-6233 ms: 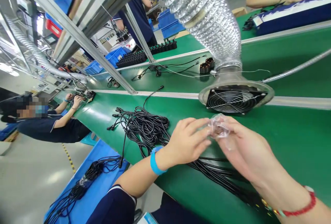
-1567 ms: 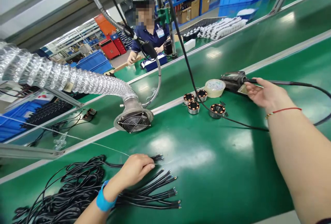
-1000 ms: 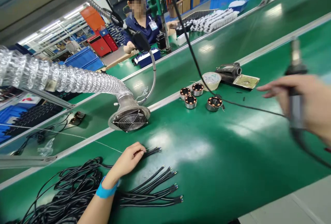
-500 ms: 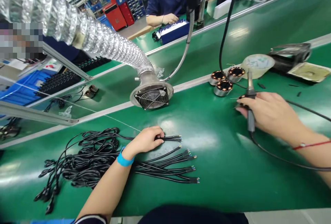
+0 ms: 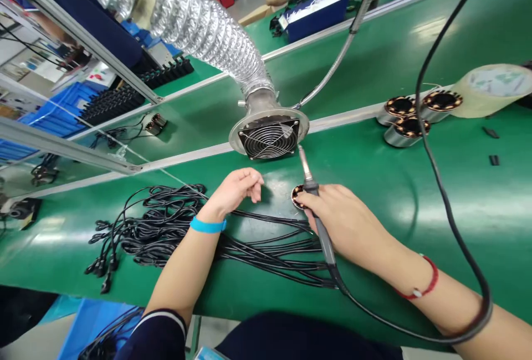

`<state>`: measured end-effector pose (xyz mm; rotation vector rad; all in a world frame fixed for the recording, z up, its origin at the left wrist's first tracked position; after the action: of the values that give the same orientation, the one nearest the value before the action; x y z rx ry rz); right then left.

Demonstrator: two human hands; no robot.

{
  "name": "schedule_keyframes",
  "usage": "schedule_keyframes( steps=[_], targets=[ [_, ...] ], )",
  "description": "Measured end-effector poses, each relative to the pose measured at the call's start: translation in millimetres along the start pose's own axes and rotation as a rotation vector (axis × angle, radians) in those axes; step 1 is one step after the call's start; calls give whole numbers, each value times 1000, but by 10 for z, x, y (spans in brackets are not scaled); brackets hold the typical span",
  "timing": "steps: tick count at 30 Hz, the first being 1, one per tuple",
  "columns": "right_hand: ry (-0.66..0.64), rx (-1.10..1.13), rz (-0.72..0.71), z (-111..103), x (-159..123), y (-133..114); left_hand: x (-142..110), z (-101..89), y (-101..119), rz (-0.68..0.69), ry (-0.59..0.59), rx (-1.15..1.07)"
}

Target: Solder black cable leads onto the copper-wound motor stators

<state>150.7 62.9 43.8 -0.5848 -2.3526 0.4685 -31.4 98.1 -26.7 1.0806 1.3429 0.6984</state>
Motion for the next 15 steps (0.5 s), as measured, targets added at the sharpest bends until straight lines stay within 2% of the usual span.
schedule_keyframes(
  steps=[2, 4, 7, 9, 12, 15],
  targets=[
    [58, 14, 77, -30, -2, 46, -12, -24, 69, 64, 48, -224],
    [112, 50, 136, -24, -37, 94, -30, 46, 97, 94, 37, -326],
    [157, 100, 179, 42, -109, 152, -50, 290, 44, 37, -101, -258],
    [171, 133, 187, 80, -147, 179, -62, 390, 2, 5, -152, -205],
    [193, 178, 180, 87, -174, 199, -58, 370, -1, 11, -77, -178],
    [196, 200, 172, 83, -179, 205, -66, 343, 48, 47, 22, -16]
  ],
)
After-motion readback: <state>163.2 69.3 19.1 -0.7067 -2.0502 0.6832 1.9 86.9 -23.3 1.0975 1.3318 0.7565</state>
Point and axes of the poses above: each hand's wrist, its own x-axis towards the middle knuckle, its own z-axis out of the palm, y = z × x, the point moved 9 cm from there along x, towards the middle knuckle, and after that the axes turned 15 degrees about x, right-handed, at the moved point
